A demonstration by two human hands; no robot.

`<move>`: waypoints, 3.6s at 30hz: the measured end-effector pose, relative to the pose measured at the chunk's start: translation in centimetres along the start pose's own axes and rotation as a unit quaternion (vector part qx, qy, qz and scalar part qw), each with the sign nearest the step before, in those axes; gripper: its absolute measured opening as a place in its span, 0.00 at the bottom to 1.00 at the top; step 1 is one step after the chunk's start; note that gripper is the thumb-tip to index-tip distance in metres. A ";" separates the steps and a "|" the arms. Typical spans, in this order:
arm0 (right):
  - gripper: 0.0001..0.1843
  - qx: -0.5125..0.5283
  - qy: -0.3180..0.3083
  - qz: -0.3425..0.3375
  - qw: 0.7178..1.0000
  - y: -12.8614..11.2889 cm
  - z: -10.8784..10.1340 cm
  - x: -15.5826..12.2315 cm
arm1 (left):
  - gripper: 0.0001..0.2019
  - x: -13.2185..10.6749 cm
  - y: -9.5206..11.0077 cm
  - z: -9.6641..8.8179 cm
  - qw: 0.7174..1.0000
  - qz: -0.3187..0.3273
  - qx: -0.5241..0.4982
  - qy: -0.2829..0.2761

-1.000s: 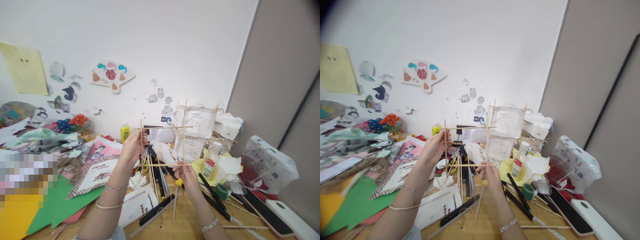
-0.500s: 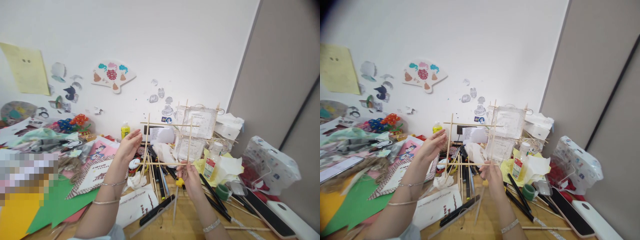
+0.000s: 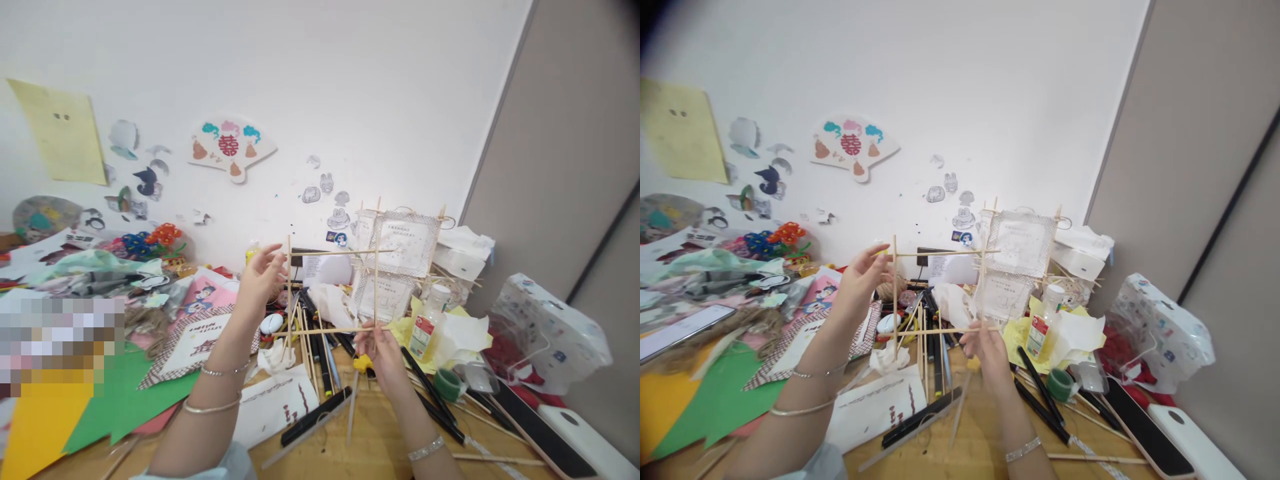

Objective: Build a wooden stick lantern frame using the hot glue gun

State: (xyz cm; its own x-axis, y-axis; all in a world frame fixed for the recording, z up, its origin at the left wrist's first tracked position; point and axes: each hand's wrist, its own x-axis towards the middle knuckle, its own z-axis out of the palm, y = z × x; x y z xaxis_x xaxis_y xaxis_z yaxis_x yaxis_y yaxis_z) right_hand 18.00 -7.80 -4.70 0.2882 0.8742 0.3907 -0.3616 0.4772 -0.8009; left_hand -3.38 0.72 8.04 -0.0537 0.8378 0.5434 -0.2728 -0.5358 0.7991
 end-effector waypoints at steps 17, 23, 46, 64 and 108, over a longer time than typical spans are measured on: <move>0.17 -0.037 -0.047 -0.009 0.998 0.7 -0.7 0.4 | 0.12 0.6 -0.7 -0.8 0.985 0.040 0.169 -0.006; 0.16 -0.044 -0.047 -0.013 0.998 0.8 -0.7 0.3 | 0.18 0.3 -0.7 -0.3 0.997 -0.075 0.032 -0.011; 0.16 -0.084 -0.073 -0.020 0.994 1.4 0.0 -0.1 | 0.14 0.5 -2.3 0.7 0.985 -0.129 -0.117 -0.001; 0.16 -0.061 -0.063 -0.014 0.996 1.7 0.2 -0.2 | 0.14 0.1 -1.4 1.2 0.984 -0.083 -0.158 0.025; 0.15 -0.041 0.050 -0.005 0.998 -1.8 -3.0 0.8 | 0.13 -0.2 -0.2 -3.7 0.747 -0.182 0.313 -0.558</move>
State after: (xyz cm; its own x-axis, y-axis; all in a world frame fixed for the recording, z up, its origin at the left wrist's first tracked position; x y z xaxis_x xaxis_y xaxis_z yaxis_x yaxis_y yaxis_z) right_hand 21.57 -8.20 -4.34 0.3794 0.8544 0.3549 -0.2858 0.4731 -0.8334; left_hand -6.83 1.07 6.85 0.8439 0.5173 -0.1423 0.4466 -0.5304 0.7205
